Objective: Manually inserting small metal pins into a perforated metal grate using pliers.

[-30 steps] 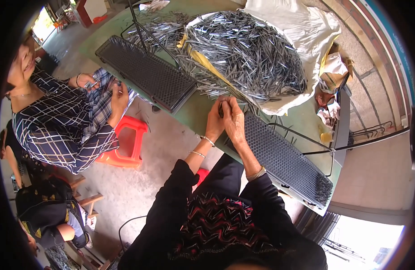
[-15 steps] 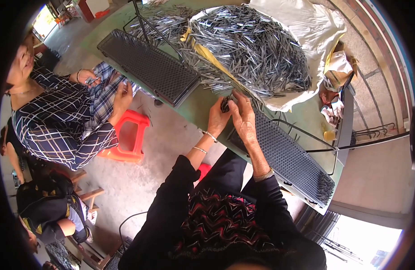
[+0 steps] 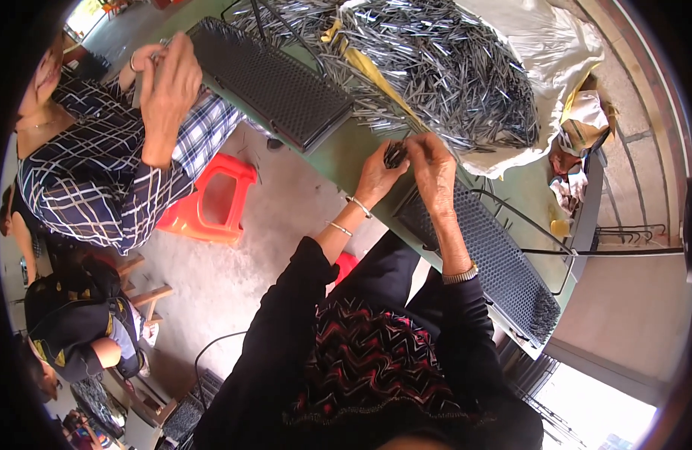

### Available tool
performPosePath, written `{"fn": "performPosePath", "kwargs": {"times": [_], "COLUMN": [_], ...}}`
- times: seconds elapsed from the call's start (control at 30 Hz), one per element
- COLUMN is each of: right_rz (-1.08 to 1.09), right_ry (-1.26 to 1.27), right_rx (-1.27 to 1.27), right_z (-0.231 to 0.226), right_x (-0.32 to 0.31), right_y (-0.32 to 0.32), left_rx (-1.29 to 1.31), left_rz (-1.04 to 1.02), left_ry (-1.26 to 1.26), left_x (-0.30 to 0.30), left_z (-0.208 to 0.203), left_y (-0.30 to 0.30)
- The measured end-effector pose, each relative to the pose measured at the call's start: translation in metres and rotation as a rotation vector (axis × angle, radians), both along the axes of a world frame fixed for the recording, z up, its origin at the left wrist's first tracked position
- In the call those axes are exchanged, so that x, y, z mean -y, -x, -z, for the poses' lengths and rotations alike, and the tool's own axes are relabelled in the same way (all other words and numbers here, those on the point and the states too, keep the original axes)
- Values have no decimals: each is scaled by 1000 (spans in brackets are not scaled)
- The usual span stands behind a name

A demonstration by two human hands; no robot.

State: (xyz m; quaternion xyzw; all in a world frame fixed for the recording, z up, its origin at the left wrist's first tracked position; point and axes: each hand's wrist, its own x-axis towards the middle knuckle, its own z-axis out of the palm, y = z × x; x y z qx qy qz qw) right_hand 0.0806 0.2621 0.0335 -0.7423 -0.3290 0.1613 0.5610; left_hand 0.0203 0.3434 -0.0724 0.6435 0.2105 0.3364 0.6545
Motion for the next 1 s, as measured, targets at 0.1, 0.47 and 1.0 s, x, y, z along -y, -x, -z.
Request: {"fn": "performPosePath", "kwargs": {"times": [0.1,0.47,1.0], "right_rz": [94,30,54], "right_ry": [-77,51,111], "right_rx": [54,-85,302], "right_z": [-6,4,13], "right_x": [-4,-1,-8], "right_y": [1,8,10], "left_rx": [30,56,239], "left_rz": [35,-1,75], "left_ry": [70,97,164], "left_x": [-4,4,2], "left_z": [-2,-3,12], "left_y": [2,3,-8]}}
